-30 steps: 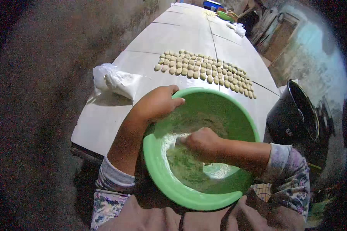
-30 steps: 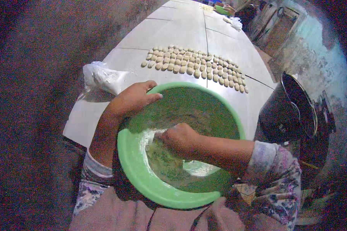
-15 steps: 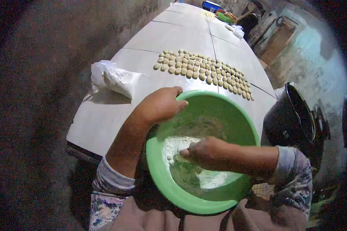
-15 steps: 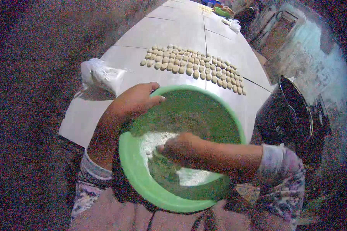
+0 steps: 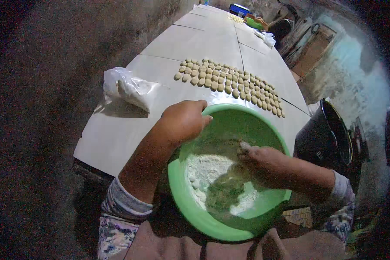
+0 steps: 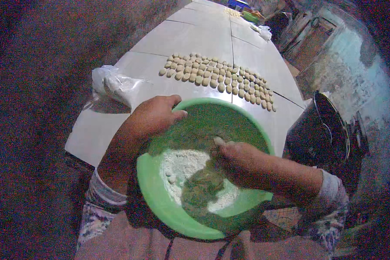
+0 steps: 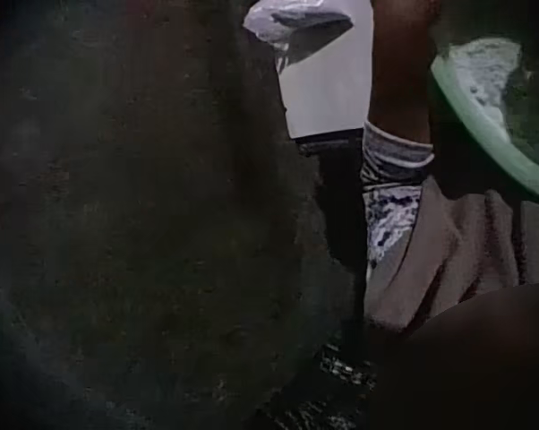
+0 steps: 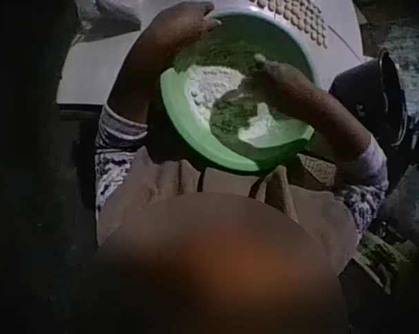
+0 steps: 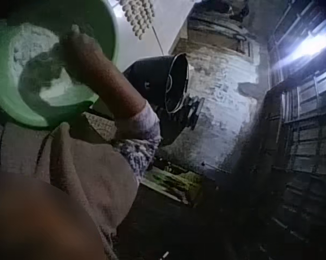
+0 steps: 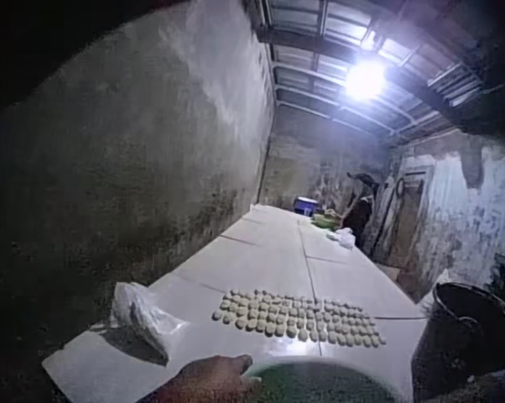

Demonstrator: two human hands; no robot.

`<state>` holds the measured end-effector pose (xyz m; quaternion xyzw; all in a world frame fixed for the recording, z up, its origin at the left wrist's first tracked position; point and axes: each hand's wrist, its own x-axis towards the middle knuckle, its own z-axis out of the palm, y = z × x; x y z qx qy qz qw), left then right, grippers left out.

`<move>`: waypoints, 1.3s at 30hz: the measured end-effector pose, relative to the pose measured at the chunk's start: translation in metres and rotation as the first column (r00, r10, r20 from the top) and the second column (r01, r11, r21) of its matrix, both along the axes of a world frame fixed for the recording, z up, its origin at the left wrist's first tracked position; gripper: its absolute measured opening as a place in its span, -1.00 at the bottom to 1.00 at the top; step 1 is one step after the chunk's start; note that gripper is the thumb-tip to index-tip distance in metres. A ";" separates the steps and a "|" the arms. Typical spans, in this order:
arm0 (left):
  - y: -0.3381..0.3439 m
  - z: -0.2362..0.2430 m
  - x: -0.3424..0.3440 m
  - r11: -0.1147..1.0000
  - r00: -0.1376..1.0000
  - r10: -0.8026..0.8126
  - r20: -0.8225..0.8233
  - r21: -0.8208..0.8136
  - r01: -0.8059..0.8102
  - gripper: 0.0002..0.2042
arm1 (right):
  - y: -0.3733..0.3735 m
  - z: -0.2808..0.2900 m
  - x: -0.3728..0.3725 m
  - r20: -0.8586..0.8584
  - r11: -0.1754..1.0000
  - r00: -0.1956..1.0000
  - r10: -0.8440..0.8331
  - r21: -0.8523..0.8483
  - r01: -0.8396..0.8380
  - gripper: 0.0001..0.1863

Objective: The person uses their hands to mix dough in a green plastic bowl and then pinches off small pieces to roll into balls and place on the table.

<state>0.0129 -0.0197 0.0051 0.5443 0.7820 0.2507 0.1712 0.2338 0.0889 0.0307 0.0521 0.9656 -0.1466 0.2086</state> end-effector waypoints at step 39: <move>0.002 -0.003 -0.005 0.998 0.998 0.059 -0.003 -0.001 -0.059 -0.58 | -0.008 -0.050 -0.051 -0.134 0.985 0.982 0.135 0.126 -0.118 -0.49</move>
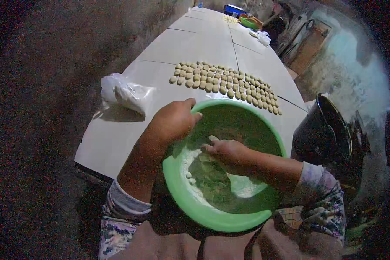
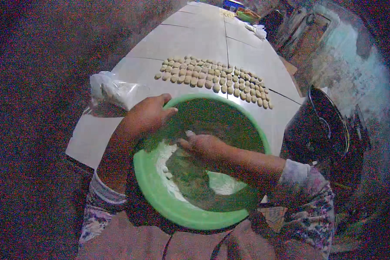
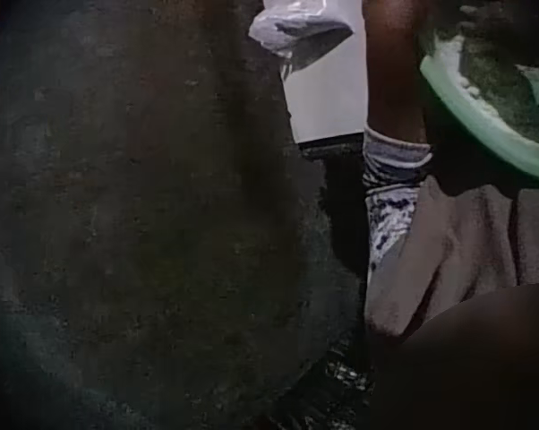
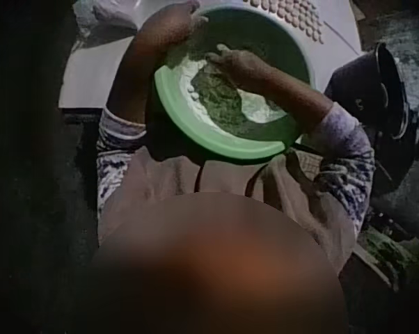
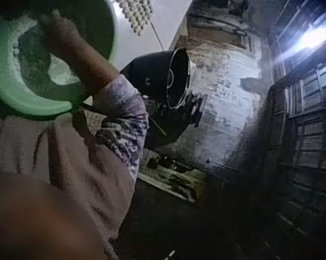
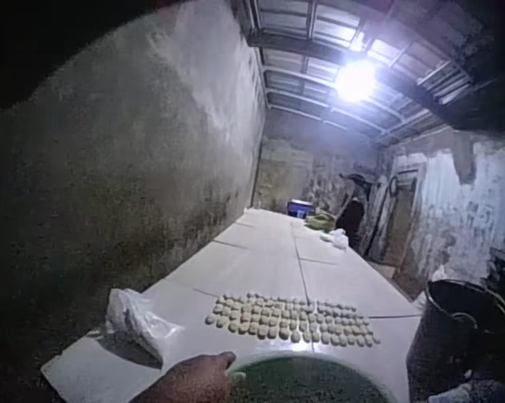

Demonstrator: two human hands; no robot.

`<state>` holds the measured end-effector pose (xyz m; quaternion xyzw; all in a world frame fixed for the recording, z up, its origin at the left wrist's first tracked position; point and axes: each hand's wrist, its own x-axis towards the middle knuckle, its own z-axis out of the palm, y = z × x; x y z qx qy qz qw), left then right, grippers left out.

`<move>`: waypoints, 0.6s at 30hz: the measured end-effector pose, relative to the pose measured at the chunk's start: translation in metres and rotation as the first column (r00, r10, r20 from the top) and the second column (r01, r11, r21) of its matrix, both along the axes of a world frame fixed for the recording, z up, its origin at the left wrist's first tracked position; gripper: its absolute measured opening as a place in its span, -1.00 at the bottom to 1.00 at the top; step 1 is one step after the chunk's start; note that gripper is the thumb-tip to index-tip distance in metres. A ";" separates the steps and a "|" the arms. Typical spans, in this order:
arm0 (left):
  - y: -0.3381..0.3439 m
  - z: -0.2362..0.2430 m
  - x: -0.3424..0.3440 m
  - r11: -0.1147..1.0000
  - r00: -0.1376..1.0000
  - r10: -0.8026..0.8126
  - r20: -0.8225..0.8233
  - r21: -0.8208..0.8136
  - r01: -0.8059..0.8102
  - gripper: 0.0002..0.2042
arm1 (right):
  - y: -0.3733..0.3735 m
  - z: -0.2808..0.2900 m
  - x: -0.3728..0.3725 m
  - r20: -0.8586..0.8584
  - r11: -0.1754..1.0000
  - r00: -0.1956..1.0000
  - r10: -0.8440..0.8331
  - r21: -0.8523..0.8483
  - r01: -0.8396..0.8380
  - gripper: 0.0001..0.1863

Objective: The person uses their hands to mix dough in a green plastic bowl and then pinches off small pieces to roll into balls and place on the table.

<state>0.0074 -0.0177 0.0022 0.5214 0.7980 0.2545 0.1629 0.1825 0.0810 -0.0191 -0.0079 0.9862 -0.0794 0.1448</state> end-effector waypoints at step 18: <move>0.001 0.000 0.002 0.999 0.996 0.035 0.081 -0.022 -0.033 -0.61 | 0.003 -0.013 0.007 0.010 0.955 0.961 0.275 0.111 -0.274 -0.49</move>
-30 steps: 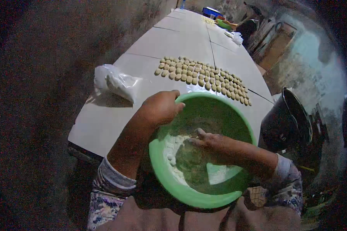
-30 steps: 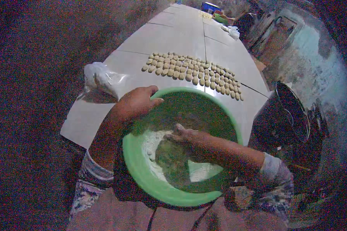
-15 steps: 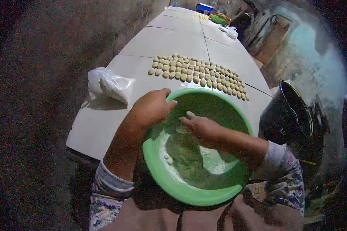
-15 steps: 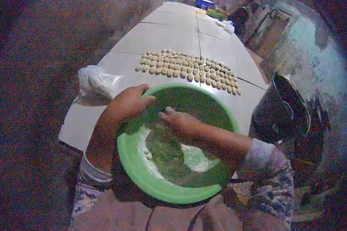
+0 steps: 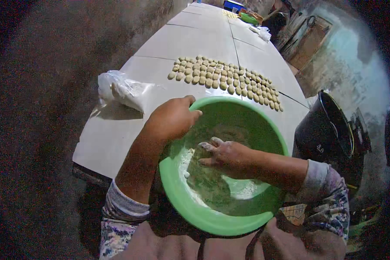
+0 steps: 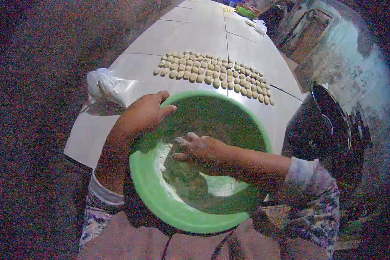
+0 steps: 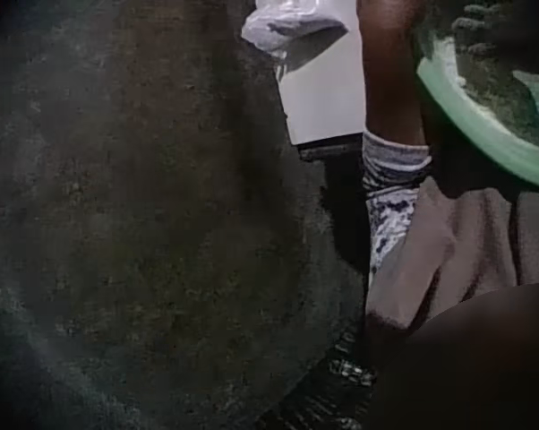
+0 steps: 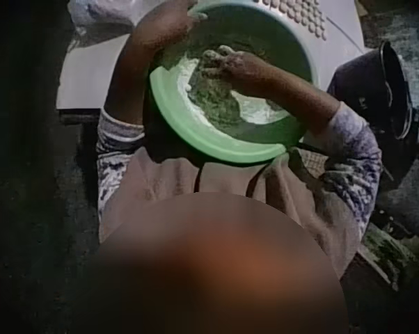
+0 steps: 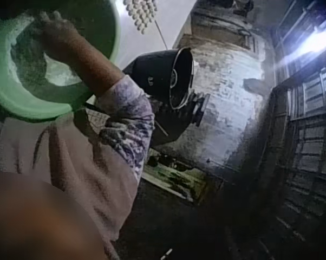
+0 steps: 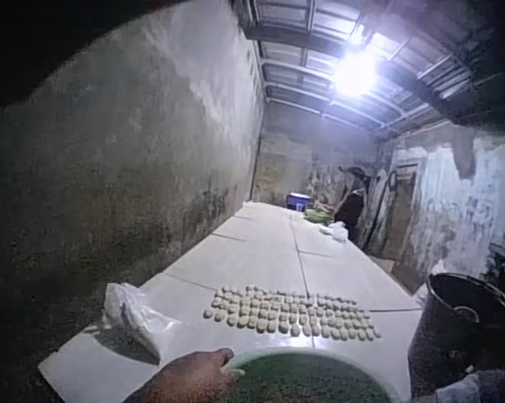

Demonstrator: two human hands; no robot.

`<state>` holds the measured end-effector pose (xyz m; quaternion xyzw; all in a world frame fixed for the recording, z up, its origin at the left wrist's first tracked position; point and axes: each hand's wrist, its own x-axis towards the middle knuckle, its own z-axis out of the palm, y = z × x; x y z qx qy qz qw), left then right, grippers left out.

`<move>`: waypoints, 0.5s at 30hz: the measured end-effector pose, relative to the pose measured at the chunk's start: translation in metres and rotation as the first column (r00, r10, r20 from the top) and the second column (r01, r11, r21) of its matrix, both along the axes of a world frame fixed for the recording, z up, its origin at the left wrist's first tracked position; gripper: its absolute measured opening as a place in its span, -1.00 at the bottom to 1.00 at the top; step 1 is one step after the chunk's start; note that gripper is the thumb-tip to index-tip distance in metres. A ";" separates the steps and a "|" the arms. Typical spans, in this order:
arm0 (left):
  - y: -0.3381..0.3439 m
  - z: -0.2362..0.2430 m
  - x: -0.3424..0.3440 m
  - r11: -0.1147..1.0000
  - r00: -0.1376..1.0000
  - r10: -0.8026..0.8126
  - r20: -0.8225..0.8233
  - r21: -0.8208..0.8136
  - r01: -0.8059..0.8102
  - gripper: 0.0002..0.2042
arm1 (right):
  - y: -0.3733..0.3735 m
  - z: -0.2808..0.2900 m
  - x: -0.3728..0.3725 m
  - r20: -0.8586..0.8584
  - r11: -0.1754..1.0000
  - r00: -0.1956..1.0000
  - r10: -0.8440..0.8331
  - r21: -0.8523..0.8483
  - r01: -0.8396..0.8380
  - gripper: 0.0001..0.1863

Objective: The person uses their hands to mix dough in a green plastic bowl and then pinches off small pieces to roll into balls and place on the table.

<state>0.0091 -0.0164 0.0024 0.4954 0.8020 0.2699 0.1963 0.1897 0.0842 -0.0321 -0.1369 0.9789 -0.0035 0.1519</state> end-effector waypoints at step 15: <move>-0.004 -0.004 -0.006 0.999 1.000 -0.015 0.010 0.039 0.015 -0.60 | -0.013 0.011 -0.020 -0.019 0.970 0.977 -0.211 -0.130 0.207 -0.46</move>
